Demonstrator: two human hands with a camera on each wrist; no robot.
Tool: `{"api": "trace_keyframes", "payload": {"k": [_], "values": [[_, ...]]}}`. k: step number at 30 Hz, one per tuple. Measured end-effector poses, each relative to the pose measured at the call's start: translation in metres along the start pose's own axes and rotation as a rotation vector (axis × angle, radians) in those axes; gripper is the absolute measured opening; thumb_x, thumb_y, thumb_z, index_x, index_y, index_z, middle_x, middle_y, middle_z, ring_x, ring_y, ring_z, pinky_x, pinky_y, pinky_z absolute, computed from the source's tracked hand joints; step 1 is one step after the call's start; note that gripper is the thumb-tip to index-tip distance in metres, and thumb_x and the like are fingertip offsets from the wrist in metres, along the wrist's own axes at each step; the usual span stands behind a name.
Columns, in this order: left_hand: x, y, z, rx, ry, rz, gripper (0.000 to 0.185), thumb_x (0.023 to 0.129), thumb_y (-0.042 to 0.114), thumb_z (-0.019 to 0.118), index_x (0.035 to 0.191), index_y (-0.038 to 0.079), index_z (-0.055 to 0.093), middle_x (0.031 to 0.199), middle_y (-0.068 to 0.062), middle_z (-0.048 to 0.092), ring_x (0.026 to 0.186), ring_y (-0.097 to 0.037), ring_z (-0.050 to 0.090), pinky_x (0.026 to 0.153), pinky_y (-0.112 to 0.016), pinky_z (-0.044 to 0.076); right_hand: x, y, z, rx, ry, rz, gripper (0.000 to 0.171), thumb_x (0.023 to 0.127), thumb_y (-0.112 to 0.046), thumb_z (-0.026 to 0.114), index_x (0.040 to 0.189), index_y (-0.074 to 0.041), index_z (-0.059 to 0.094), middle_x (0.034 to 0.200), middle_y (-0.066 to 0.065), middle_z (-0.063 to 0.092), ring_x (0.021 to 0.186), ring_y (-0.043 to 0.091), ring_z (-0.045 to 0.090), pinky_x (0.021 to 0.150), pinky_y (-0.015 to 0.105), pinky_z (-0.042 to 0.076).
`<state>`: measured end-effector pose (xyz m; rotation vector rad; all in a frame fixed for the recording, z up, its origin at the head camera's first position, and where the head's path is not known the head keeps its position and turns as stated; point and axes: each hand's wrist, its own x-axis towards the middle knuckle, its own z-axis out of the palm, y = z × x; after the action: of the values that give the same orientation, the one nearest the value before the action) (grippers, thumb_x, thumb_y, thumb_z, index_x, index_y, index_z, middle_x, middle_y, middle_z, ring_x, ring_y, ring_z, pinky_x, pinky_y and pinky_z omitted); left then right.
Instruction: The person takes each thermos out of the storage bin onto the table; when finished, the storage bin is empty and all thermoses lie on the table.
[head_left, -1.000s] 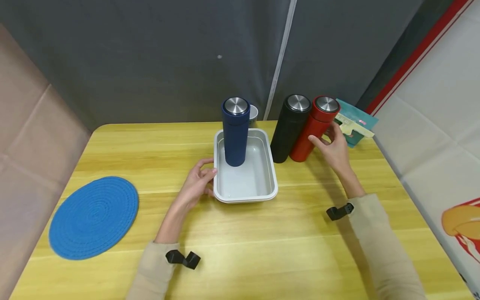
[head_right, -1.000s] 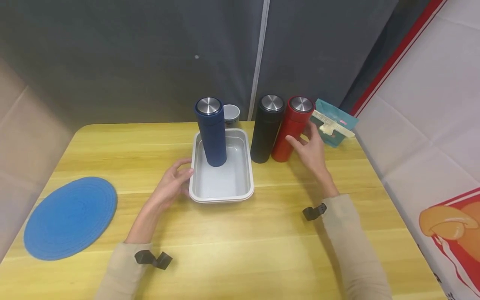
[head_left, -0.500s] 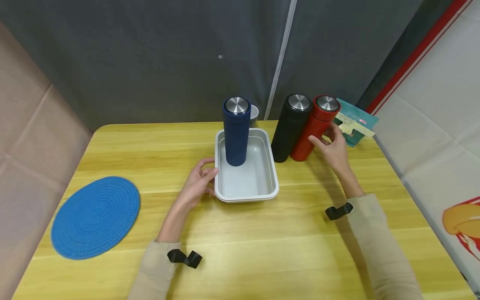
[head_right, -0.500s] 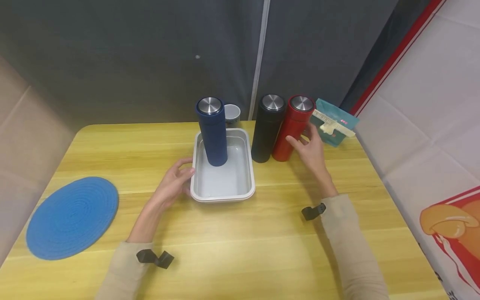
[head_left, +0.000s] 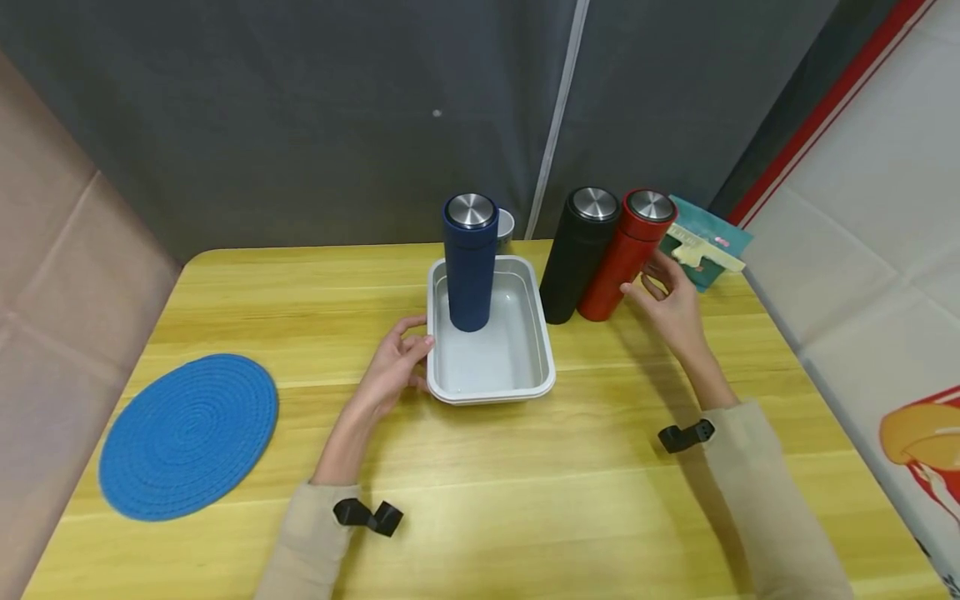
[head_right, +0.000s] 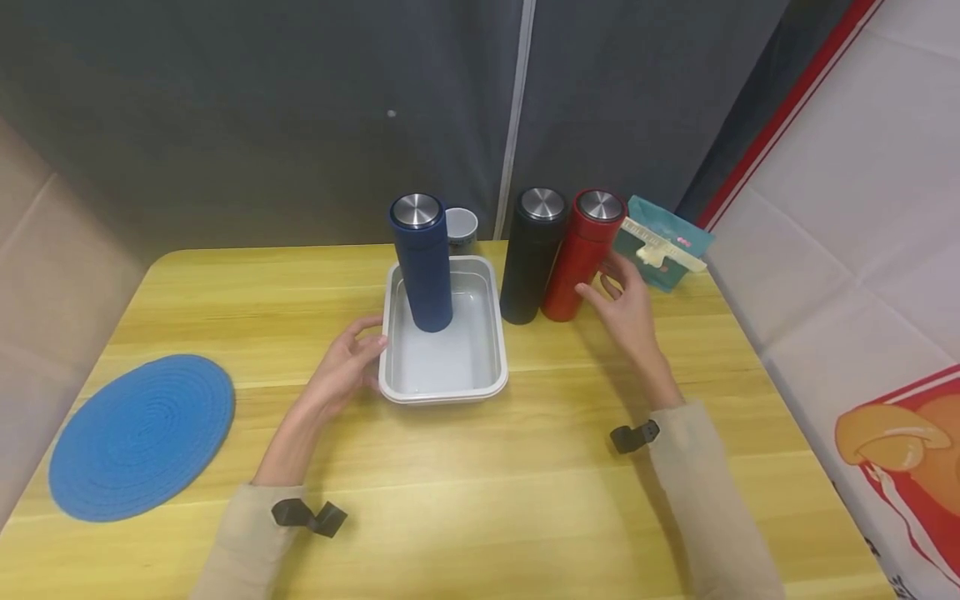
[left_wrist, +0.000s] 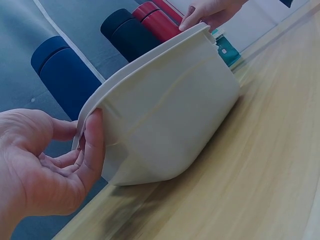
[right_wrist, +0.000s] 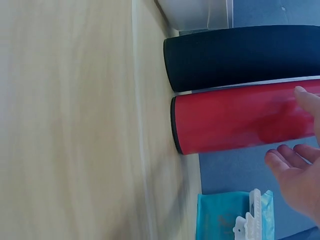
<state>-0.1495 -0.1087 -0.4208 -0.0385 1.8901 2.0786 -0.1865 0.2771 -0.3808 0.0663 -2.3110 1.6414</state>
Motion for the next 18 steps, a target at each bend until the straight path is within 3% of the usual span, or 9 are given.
{"api": "trace_keyframes", "payload": {"k": [9, 16, 18], "values": [[-0.001, 0.0, 0.0, -0.004, 0.016, -0.009, 0.044, 0.101, 0.01, 0.05, 0.143, 0.008, 0.036, 0.118, -0.033, 0.053, 0.066, -0.015, 0.057, 0.045, -0.024, 0.05, -0.01, 0.015, -0.011, -0.03, -0.014, -0.017, 0.061, 0.087, -0.001, 0.069, 0.141, 0.007, 0.041, 0.134, 0.026, 0.049, 0.12, 0.023, 0.051, 0.104, 0.028, 0.045], [-0.001, 0.002, 0.001, 0.002, 0.012, -0.005, 0.045, 0.101, 0.011, 0.05, 0.144, 0.008, 0.036, 0.118, -0.033, 0.054, 0.067, -0.016, 0.058, 0.047, -0.024, 0.051, -0.027, 0.01, -0.009, 0.011, -0.029, -0.036, 0.052, 0.085, 0.005, 0.07, 0.133, 0.011, 0.049, 0.115, -0.007, 0.061, 0.108, 0.003, 0.056, 0.098, 0.018, 0.046], [-0.002, 0.002, 0.001, 0.003, 0.013, -0.004, 0.044, 0.101, 0.011, 0.05, 0.143, 0.008, 0.036, 0.118, -0.033, 0.054, 0.067, -0.016, 0.058, 0.046, -0.024, 0.051, -0.033, 0.009, -0.008, 0.021, -0.036, -0.047, 0.052, 0.084, 0.006, 0.07, 0.132, 0.012, 0.049, 0.115, -0.005, 0.062, 0.107, 0.001, 0.057, 0.095, 0.015, 0.047]]}}
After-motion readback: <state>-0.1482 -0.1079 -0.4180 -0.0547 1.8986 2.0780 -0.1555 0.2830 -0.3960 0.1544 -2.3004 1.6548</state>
